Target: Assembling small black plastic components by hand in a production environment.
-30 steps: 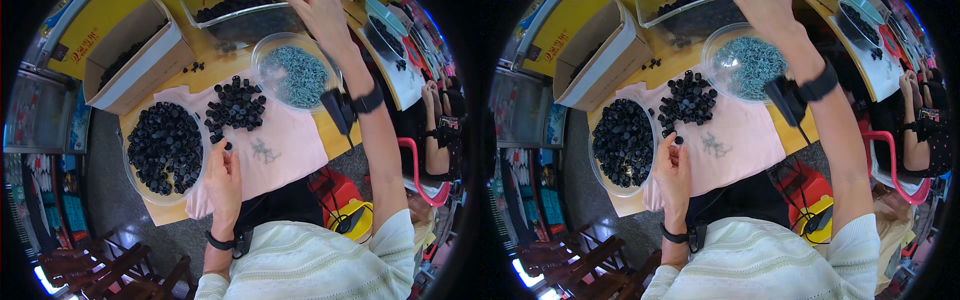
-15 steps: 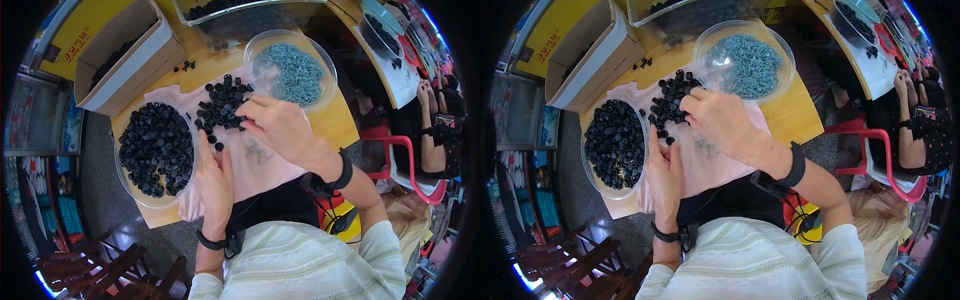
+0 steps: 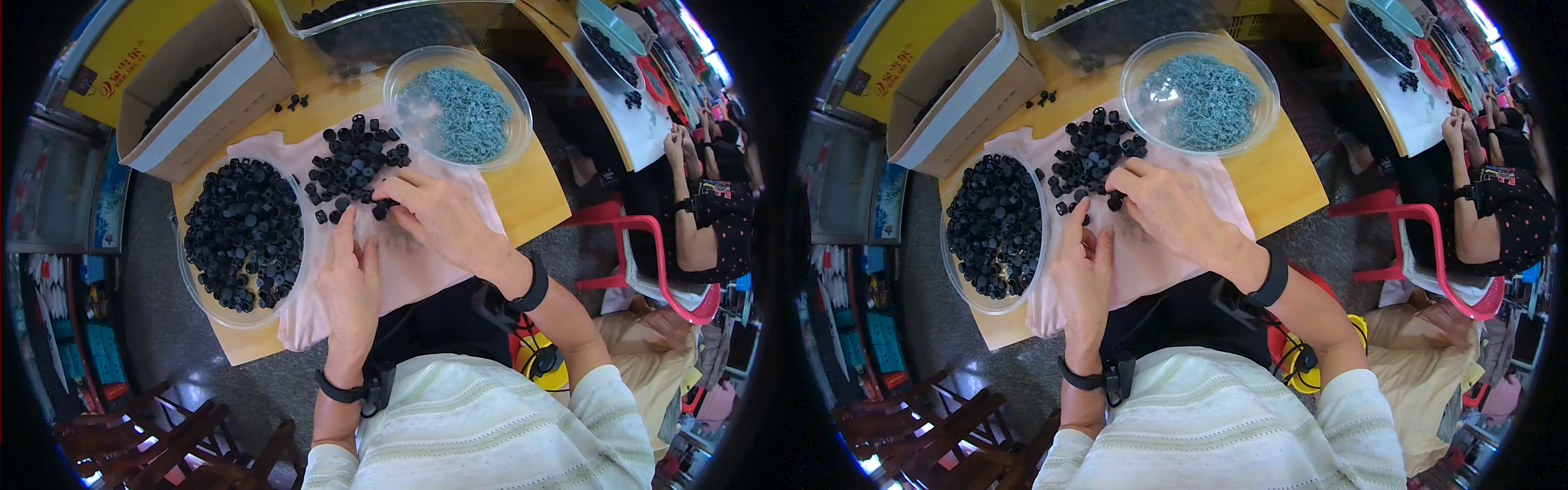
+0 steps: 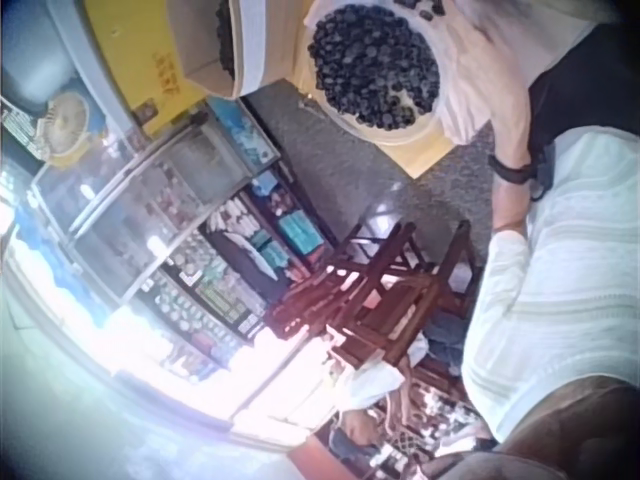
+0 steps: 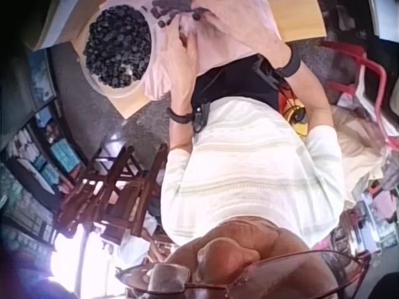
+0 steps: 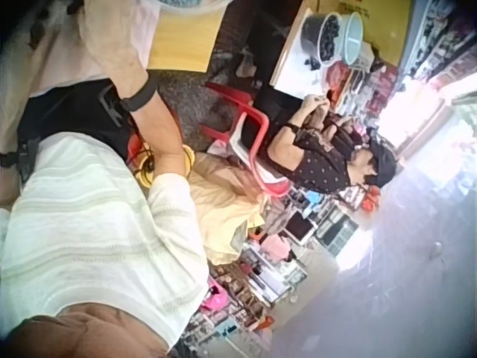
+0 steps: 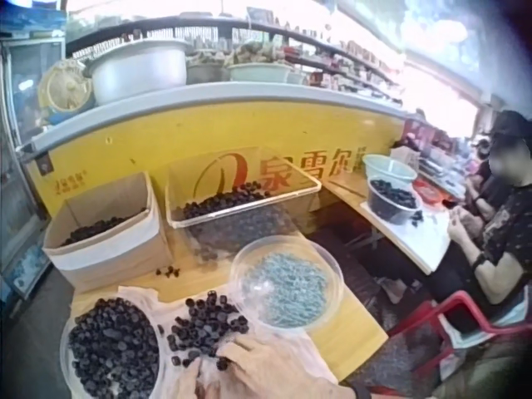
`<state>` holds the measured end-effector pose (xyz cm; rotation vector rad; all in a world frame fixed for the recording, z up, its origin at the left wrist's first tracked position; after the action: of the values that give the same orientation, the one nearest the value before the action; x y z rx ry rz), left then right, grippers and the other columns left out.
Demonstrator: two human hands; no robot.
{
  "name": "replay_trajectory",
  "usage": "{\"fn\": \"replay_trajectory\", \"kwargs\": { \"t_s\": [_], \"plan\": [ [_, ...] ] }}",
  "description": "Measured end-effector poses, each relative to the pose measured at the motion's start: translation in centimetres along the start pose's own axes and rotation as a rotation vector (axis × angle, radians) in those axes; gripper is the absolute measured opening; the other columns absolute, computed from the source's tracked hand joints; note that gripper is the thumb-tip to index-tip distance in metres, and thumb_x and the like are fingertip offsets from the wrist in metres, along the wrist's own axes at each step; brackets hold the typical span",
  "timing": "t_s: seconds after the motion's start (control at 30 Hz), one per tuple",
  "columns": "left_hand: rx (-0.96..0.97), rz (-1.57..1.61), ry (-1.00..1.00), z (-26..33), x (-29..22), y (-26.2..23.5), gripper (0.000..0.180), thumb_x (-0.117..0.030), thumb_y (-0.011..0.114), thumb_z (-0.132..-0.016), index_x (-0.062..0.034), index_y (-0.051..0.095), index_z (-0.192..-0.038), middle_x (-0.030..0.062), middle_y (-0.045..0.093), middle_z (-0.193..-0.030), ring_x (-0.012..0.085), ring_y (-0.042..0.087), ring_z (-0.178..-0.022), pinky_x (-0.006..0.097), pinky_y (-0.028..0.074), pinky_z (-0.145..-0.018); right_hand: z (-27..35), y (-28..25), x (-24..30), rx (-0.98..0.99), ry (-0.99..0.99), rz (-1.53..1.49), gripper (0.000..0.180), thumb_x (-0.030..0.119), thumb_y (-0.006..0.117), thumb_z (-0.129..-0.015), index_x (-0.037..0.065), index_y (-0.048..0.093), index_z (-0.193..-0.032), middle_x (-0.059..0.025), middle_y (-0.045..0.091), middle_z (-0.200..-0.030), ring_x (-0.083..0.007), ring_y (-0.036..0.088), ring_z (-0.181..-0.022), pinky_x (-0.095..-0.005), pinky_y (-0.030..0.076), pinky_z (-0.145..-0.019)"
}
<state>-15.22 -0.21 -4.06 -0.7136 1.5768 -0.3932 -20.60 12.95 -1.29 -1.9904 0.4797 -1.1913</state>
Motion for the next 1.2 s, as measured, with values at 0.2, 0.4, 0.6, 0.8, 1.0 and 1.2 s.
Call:
{"fn": "replay_trajectory", "kwargs": {
  "t_s": [0.2,0.4,0.6,0.8,1.0,1.2],
  "plan": [
    [0.031,-0.061,0.049,-0.7,-1.0,0.5,0.027,-0.008,0.063,-0.086,-0.0054,0.061,-0.113,0.0135,0.062,-0.088,0.0281,0.063,-0.071,0.038,0.049,-0.063,0.2,0.0,-0.3,-0.012,0.000,-0.068,0.013,0.003,0.062,-0.078,0.008,0.061,-0.090,-0.0085,0.062,-0.091,-0.0310,0.062,-0.077,-0.0395,0.050,-0.064],
    [0.023,-0.036,0.080,-1.3,-1.3,0.8,0.023,-0.008,0.064,-0.086,-0.0069,0.064,-0.109,0.0109,0.062,-0.087,0.0276,0.063,-0.071,0.037,0.049,-0.063,0.7,-0.6,-0.6,-0.068,0.004,-0.066,0.016,0.002,0.063,-0.077,0.007,0.062,-0.092,-0.0083,0.061,-0.095,-0.0306,0.062,-0.080,-0.0384,0.051,-0.067],
    [-0.002,0.072,0.078,-1.4,-0.8,0.8,0.025,-0.001,0.068,-0.081,-0.0012,0.066,-0.106,0.0087,0.059,-0.079,0.0146,0.051,-0.063,0.027,0.044,-0.059,1.1,-0.6,-0.3,-0.138,-0.079,-0.020,0.018,0.002,0.067,-0.072,0.006,0.063,-0.090,-0.0071,0.058,-0.099,-0.0276,0.061,-0.082,-0.0365,0.051,-0.068],
    [-0.034,0.009,0.088,-0.6,0.2,-0.1,0.025,-0.001,0.069,-0.081,-0.0012,0.066,-0.106,0.0050,0.055,-0.071,0.0097,0.047,-0.059,0.024,0.041,-0.054,0.9,0.2,0.1,-0.126,-0.067,-0.031,0.015,0.004,0.071,-0.070,0.005,0.064,-0.083,-0.0058,0.057,-0.098,-0.0247,0.061,-0.083,-0.0349,0.050,-0.068],
    [-0.022,0.046,-0.082,0.0,0.2,-1.2,0.028,-0.003,0.069,-0.082,-0.0016,0.065,-0.110,0.0039,0.053,-0.070,0.0082,0.044,-0.057,0.023,0.039,-0.053,0.6,-0.3,-0.2,-0.115,-0.043,-0.056,0.015,0.005,0.071,-0.071,0.005,0.064,-0.084,-0.0063,0.056,-0.096,-0.0247,0.060,-0.085,-0.0350,0.050,-0.069],
    [-0.022,-0.018,0.044,0.1,-0.7,-1.5,0.025,-0.004,0.069,-0.082,-0.0016,0.065,-0.107,0.0049,0.053,-0.077,0.0099,0.044,-0.057,0.023,0.038,-0.052,0.8,-0.5,-1.0,-0.135,-0.018,-0.046,0.015,0.002,0.068,-0.073,0.004,0.063,-0.086,-0.0096,0.058,-0.096,-0.0292,0.061,-0.084,-0.0372,0.051,-0.071]
  ]
}}
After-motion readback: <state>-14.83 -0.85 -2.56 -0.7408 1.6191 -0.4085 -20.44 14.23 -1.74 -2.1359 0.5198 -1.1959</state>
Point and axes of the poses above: each hand's wrist, its own z-axis away from the middle knuckle, its own y-axis out of the palm, x = y × z, the point moved 8 cm from there along -z, towards the middle knuckle
